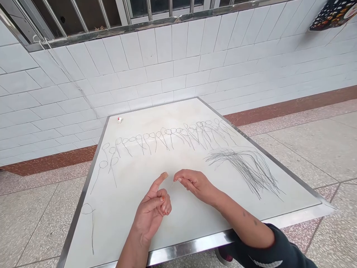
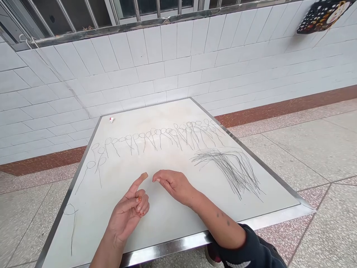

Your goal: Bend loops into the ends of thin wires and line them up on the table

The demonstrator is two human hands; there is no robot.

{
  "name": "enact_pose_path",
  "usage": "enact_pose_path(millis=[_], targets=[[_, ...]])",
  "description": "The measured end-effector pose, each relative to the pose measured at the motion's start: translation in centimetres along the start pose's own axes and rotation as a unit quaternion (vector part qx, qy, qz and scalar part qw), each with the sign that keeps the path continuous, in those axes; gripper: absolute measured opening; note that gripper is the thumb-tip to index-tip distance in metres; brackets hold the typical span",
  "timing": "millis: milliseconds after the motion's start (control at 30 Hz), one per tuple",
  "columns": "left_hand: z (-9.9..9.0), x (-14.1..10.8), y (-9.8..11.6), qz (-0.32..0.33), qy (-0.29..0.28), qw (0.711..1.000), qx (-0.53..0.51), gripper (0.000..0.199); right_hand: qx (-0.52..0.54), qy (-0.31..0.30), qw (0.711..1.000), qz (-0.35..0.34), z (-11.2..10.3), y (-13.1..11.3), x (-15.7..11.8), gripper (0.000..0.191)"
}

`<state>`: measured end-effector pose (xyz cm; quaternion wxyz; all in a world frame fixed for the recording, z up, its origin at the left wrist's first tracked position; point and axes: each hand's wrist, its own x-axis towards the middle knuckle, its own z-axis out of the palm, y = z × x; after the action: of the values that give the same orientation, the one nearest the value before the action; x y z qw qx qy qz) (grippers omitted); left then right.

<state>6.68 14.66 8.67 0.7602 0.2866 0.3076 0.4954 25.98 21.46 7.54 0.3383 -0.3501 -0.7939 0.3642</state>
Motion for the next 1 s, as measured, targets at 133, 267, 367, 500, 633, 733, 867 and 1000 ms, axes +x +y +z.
enact_pose_path(millis=[133,267,367,500,633,733,867,1000], targets=[[0.2,-0.2,0.2,-0.004,0.007,0.996,0.085,0.055,0.023,0.004,0.999,0.03,0.3,0.1,-0.1,0.023],[0.5,-0.2,-0.1,0.009,0.014,0.993,0.114,0.055,0.059,-0.011,0.997,0.048,0.4,0.3,-0.2,0.023],[0.6,-0.1,-0.4,0.009,0.008,0.996,0.093,0.056,0.062,-0.02,0.997,0.044,0.3,0.4,-0.1,0.023],[0.7,0.1,-0.6,0.002,-0.001,0.999,0.036,0.058,0.053,-0.015,0.998,0.035,0.2,0.5,-0.1,0.023],[0.7,0.2,-0.7,-0.003,-0.004,1.0,0.006,0.059,0.043,-0.008,0.999,0.023,0.1,0.6,-0.1,0.023],[0.5,0.2,-0.8,-0.009,0.003,1.0,0.008,0.059,0.04,-0.01,0.999,0.008,0.1,0.6,0.0,0.024],[0.2,0.1,-0.9,-0.039,0.015,0.998,0.05,0.062,0.037,-0.019,0.999,-0.016,0.0,0.8,0.0,0.024],[-0.1,0.0,-0.3,-0.077,0.039,0.991,0.1,0.062,-0.023,-0.029,0.997,-0.069,-0.3,1.1,0.0,0.026]])
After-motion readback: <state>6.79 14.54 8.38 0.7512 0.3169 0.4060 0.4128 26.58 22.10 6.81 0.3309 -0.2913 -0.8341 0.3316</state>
